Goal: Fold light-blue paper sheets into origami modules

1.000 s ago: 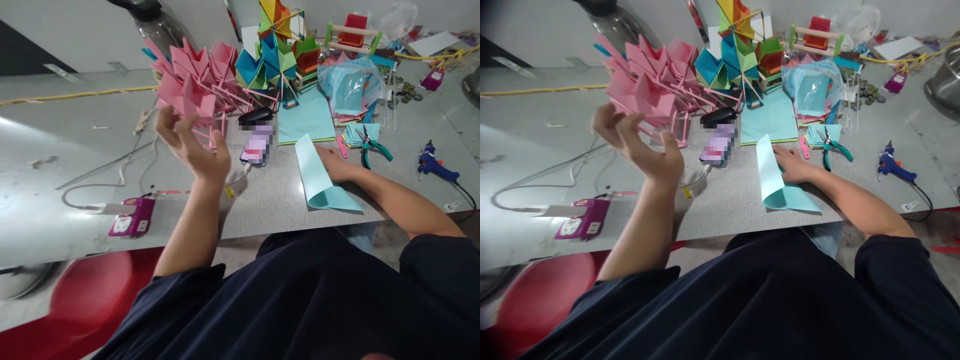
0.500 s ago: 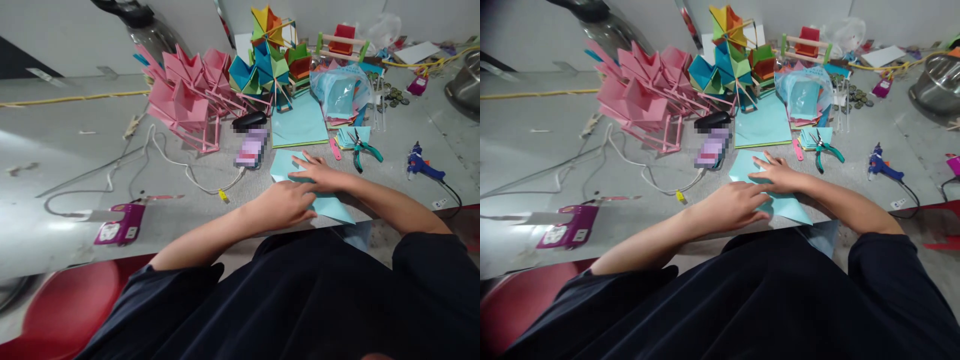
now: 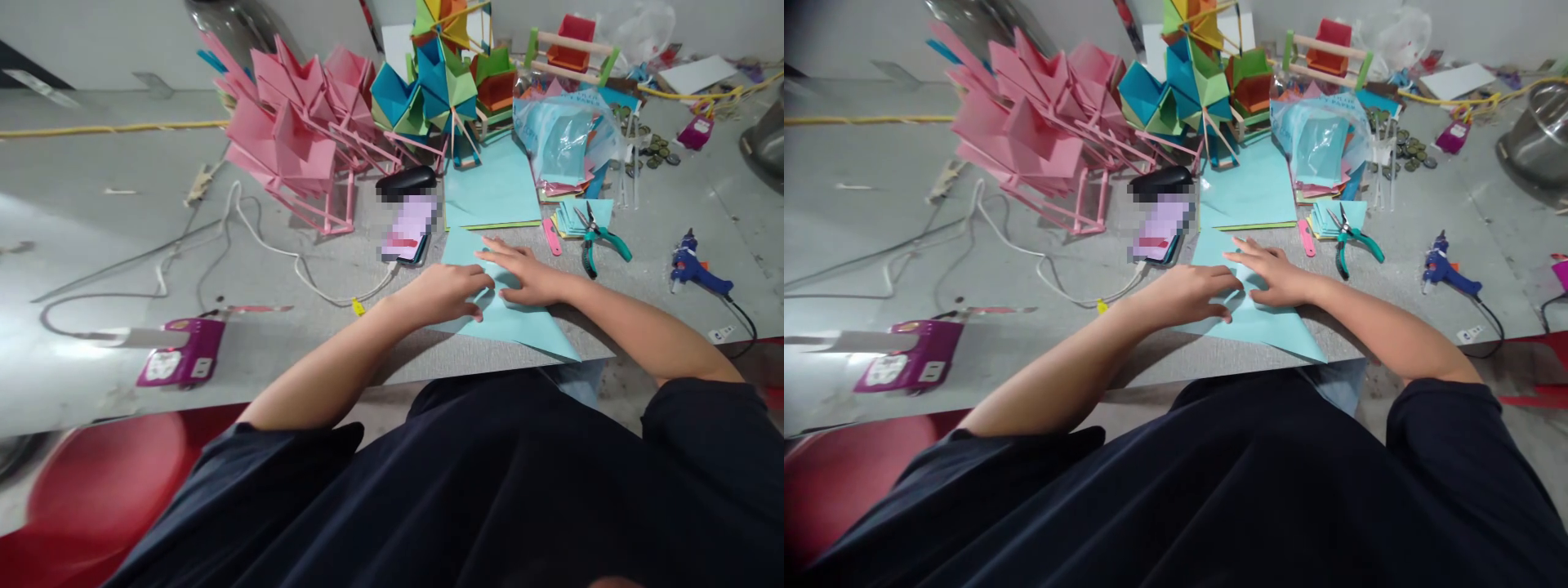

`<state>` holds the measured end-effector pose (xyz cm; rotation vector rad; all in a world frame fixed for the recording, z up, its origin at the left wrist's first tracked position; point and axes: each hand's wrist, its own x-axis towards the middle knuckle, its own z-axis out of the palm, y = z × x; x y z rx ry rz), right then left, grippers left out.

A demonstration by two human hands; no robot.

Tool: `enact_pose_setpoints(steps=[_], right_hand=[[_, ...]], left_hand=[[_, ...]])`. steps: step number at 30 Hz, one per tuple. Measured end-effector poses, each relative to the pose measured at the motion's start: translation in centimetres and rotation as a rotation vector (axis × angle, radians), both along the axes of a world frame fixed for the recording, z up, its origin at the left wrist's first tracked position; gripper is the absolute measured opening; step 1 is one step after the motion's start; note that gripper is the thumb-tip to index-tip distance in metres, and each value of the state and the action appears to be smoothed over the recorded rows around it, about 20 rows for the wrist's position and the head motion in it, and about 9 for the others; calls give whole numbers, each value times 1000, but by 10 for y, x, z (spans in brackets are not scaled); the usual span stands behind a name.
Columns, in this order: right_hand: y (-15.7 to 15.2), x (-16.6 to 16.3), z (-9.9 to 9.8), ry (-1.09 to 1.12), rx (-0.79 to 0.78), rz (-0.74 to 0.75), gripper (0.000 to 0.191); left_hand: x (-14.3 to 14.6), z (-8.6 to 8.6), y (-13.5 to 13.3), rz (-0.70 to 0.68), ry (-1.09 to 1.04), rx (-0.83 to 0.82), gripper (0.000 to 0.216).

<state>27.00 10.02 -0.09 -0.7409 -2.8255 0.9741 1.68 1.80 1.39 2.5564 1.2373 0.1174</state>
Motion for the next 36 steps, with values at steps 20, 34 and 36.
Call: enact_pose_setpoints(steps=[20, 34, 36], right_hand=[[16, 16, 23, 40, 66, -144, 81], [22, 13, 9, -47, 178, 40, 95], [22, 11, 7, -47, 195, 46, 93]], left_hand=[[10, -45, 7, 86, -239, 74, 92], [7, -51, 7, 101, -268, 65, 103], [6, -52, 7, 101, -266, 76, 101]])
